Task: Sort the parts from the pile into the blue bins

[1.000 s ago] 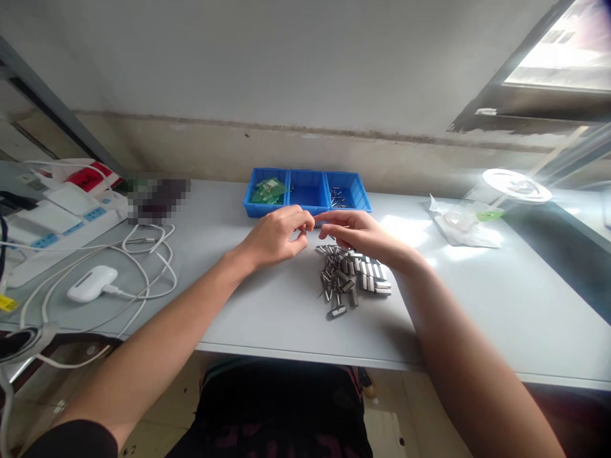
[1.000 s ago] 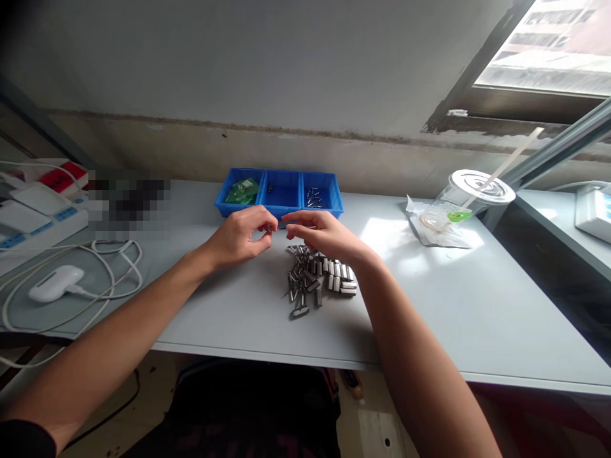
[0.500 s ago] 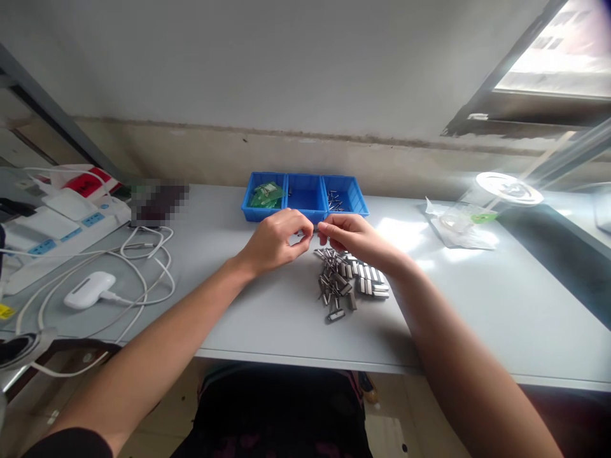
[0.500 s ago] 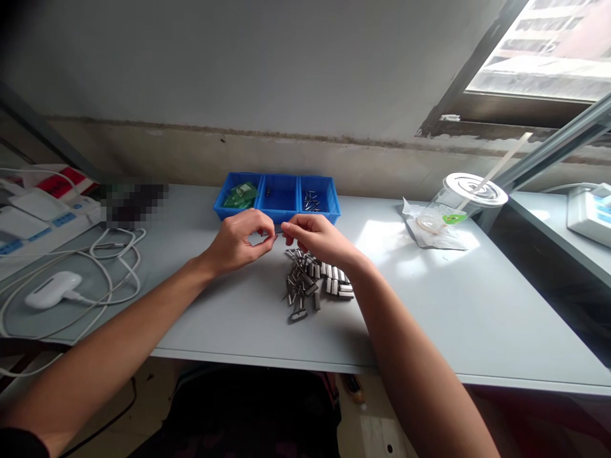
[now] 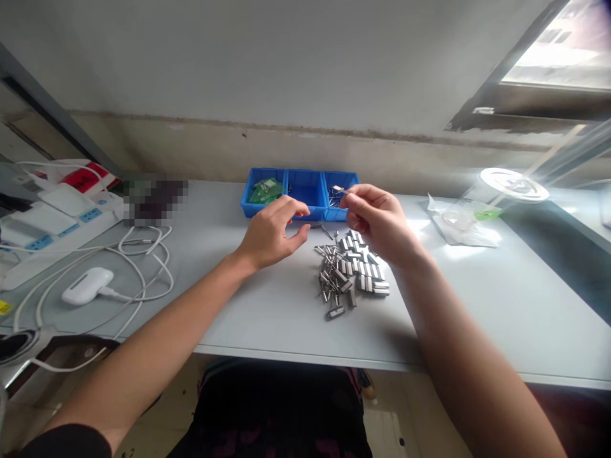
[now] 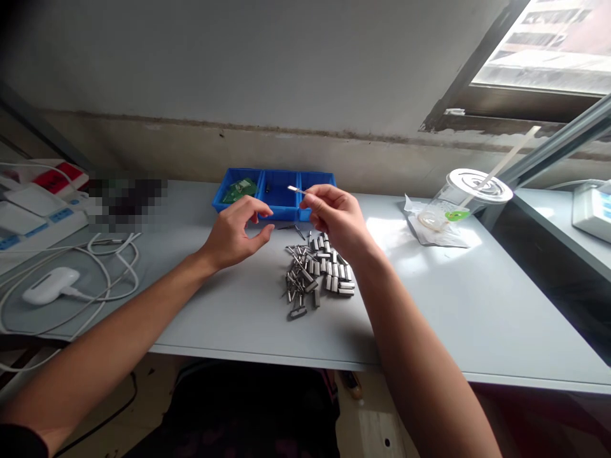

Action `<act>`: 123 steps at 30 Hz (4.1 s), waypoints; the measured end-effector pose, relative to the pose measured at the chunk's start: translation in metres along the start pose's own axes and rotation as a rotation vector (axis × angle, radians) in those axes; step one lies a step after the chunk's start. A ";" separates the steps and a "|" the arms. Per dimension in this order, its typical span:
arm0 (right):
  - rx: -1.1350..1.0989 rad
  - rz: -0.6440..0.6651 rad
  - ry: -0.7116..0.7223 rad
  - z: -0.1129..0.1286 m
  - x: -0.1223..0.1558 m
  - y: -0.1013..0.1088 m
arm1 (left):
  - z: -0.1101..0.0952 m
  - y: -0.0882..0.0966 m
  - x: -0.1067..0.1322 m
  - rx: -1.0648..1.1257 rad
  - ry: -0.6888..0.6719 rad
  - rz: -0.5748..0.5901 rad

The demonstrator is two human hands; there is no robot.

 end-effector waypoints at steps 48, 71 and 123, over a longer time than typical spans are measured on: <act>0.443 -0.212 -0.200 -0.014 0.002 0.018 | 0.000 -0.032 0.001 -0.013 -0.056 0.452; 0.481 0.108 -0.128 -0.012 0.001 -0.017 | 0.004 -0.011 -0.002 0.089 0.009 0.174; 0.295 -0.227 -0.318 -0.027 0.000 0.024 | -0.022 -0.050 0.009 -0.006 -0.229 0.697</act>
Point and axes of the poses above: each hand's wrist, its own x-axis away from the middle knuckle, its own y-axis out of the back of the hand, z = x × y, the point moved 6 cm from there along -x, towards the middle knuckle, and after that the axes turned 14 degrees about z, right-handed, at the moved point
